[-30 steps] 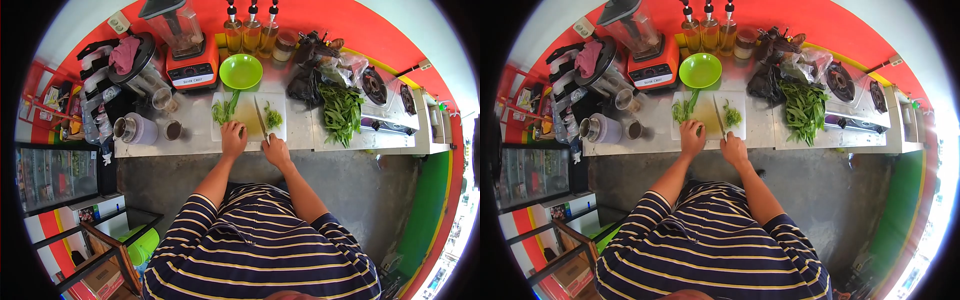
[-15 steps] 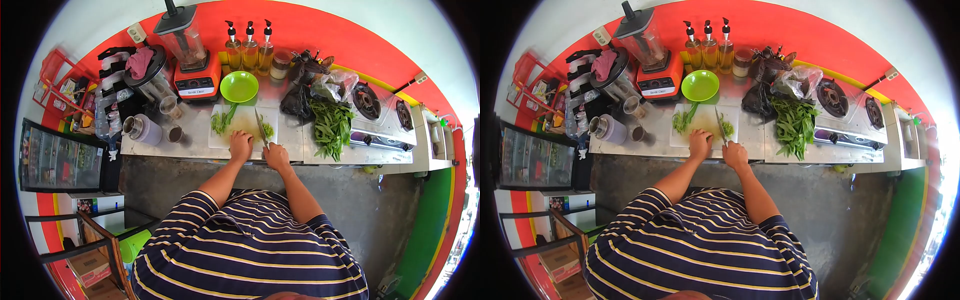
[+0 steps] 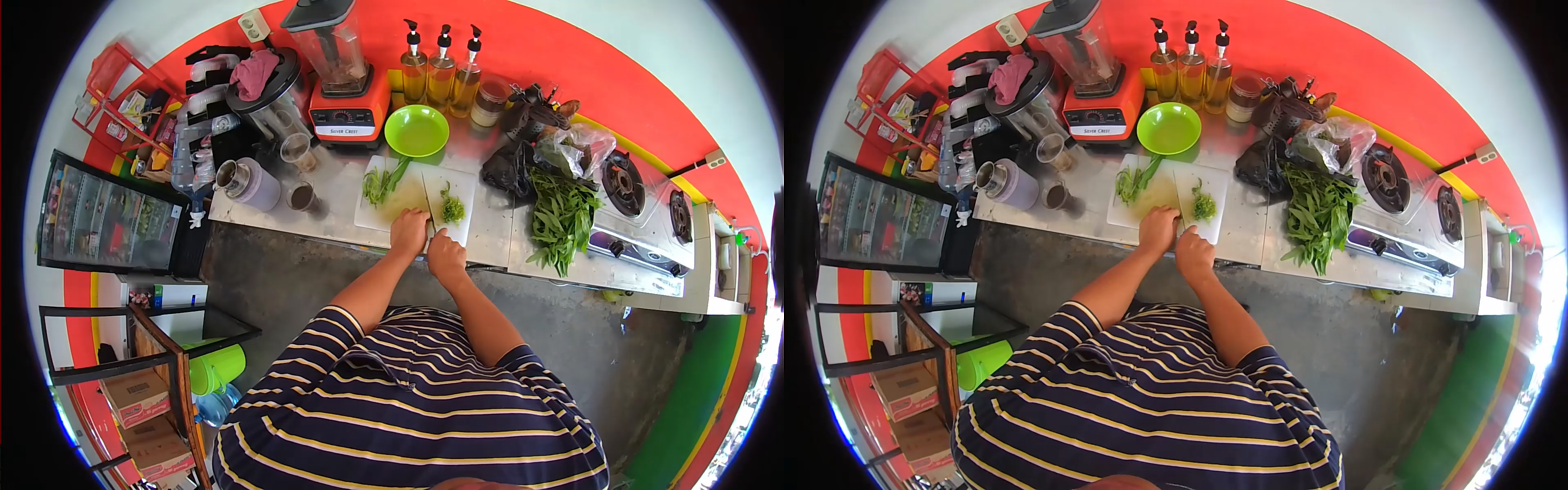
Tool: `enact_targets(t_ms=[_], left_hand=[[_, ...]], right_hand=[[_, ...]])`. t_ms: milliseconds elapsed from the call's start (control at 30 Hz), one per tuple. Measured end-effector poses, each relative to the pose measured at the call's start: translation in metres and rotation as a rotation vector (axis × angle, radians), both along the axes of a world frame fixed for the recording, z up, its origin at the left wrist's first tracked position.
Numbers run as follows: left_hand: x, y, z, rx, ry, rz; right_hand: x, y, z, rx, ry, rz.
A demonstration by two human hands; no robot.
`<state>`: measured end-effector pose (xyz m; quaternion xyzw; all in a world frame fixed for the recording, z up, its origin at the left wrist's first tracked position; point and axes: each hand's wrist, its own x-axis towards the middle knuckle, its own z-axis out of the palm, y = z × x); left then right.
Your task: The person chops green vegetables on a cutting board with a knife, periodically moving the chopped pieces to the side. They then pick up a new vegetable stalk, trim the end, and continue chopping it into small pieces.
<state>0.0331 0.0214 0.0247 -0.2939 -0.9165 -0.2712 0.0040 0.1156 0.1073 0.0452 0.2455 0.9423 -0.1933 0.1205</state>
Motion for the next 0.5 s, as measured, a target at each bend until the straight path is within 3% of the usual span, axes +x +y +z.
enact_targets(t_ms=[300, 500], left_hand=[[-0.003, 0.000, -0.003, 0.088, -0.089, 0.061], [-0.006, -0.001, 0.005, 0.076, -0.130, 0.050]], right_hand=[[-0.011, 0.004, 0.021, 0.075, -0.093, 0.112], [-0.001, -0.006, 0.013, 0.030, -0.144, 0.060]])
